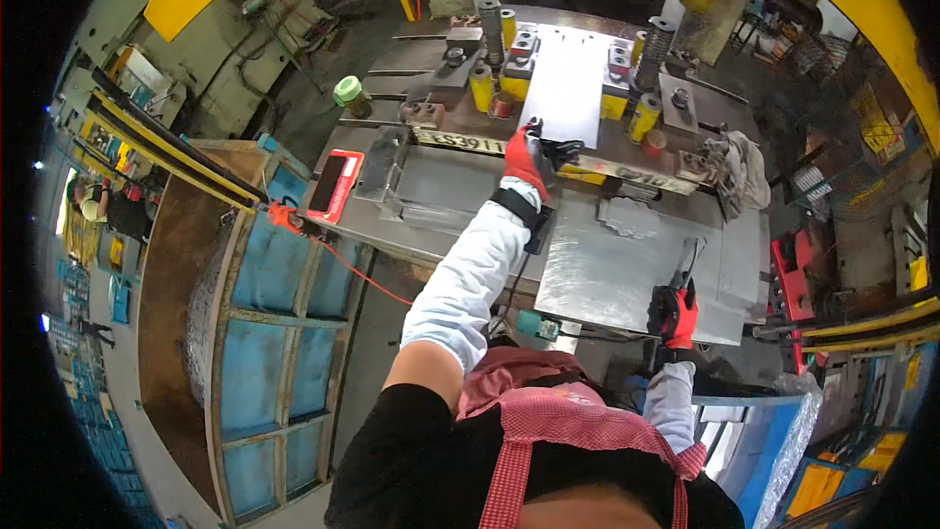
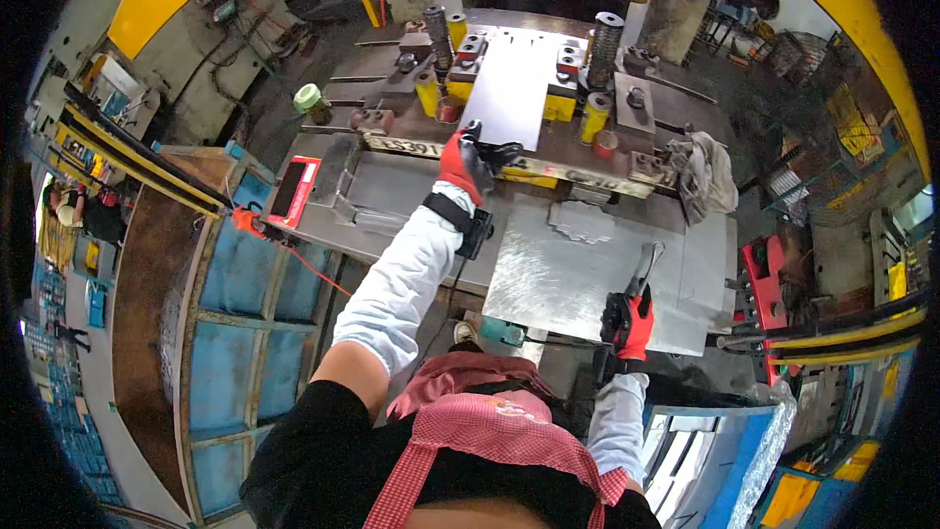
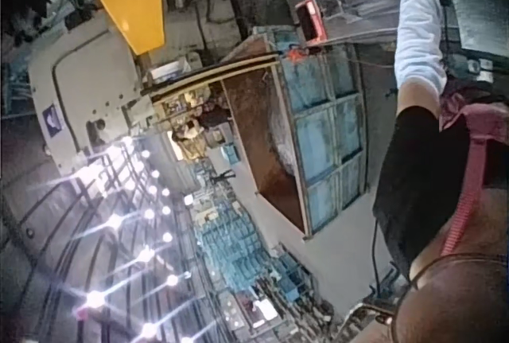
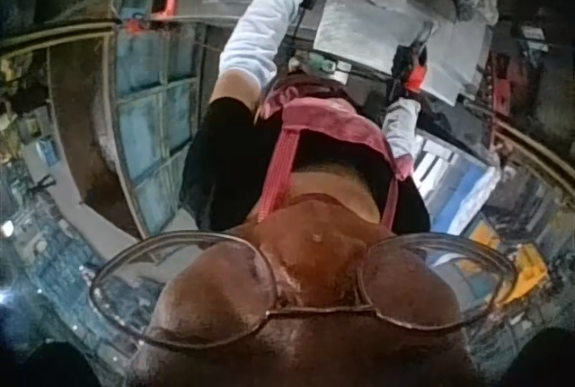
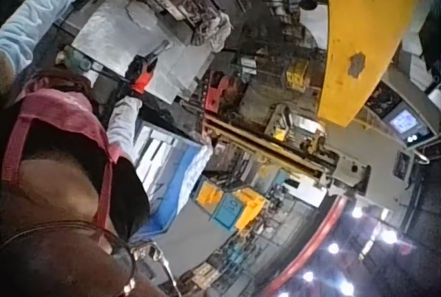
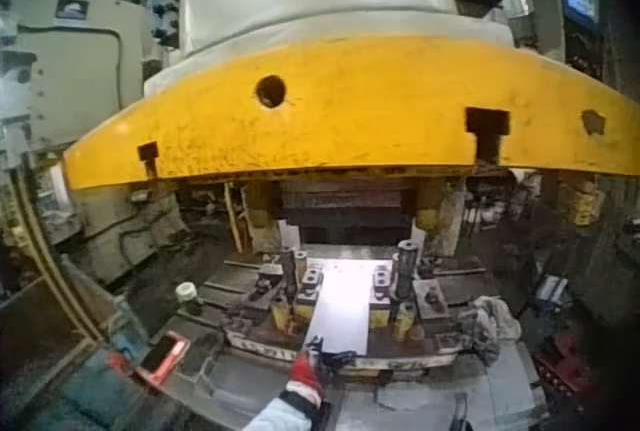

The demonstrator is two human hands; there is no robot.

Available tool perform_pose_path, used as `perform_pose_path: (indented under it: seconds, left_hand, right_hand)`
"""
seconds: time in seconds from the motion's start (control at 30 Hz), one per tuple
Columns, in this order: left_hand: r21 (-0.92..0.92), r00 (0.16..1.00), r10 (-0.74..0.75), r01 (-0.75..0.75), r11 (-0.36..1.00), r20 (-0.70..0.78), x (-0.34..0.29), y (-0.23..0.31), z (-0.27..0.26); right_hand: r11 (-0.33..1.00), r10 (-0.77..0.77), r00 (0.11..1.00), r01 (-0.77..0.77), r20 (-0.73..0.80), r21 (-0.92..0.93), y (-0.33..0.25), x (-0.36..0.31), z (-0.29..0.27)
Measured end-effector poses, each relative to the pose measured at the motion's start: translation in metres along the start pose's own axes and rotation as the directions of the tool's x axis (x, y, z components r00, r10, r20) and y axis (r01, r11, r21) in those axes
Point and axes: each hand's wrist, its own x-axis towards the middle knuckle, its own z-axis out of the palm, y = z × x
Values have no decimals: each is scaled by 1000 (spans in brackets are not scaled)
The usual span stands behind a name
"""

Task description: Operating a large metal stamping press to process sheet metal components.

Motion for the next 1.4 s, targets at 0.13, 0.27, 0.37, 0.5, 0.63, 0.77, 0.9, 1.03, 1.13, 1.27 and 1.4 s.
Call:
perform_pose_path:
  seconds: [0.13, 0.27, 0.37, 0.5, 0.63, 0.77, 0.9, 1.03, 1.13, 1.27, 1.4]
  left_hand:
    - [74, 997, 48, -43, 996, -62, 0, -2, 7]
    - [104, 998, 54, -51, 993, -24, -4, -2, 13]
    - [101, 995, 68, -60, 993, -70, -8, -3, 22]
    - [138, 991, 121, -112, 984, -64, -11, -3, 24]
    - [71, 994, 51, -44, 997, -98, -2, -1, 13]
    - [111, 988, 84, -70, 991, -127, 0, -2, 16]
    - [96, 994, 107, -104, 990, -21, 7, -2, 4]
    - [100, 989, 118, -110, 989, -85, 7, -6, 11]
    - [70, 994, 110, -109, 992, -20, 10, -3, 3]
    - [102, 994, 108, -107, 989, -5, 12, -4, -2]
    - [124, 995, 94, -89, 988, -38, 11, -1, -6]
  right_hand:
    - [988, 36, 999, -32, -22, 151, -10, -5, 11]
    - [988, 6, 1000, -4, -16, 154, -13, -8, 8]
    - [976, -1, 1000, -2, 17, 220, 3, 6, -9]
    - [992, -29, 999, 23, 44, 125, -2, 0, -6]
    - [993, -67, 996, 61, 53, 98, -9, -6, 1]
    - [993, -58, 998, 59, -17, 103, -6, -3, 0]
    - [985, -91, 996, 86, 25, 152, 10, 11, -14]
    - [990, -84, 996, 84, -6, 117, 9, 10, -14]
    - [992, -71, 997, 71, -2, 100, 3, 4, -5]
    - [994, -45, 999, 44, 3, 96, -2, 0, -2]
    - [990, 36, 999, -41, 34, 132, -12, -8, 9]
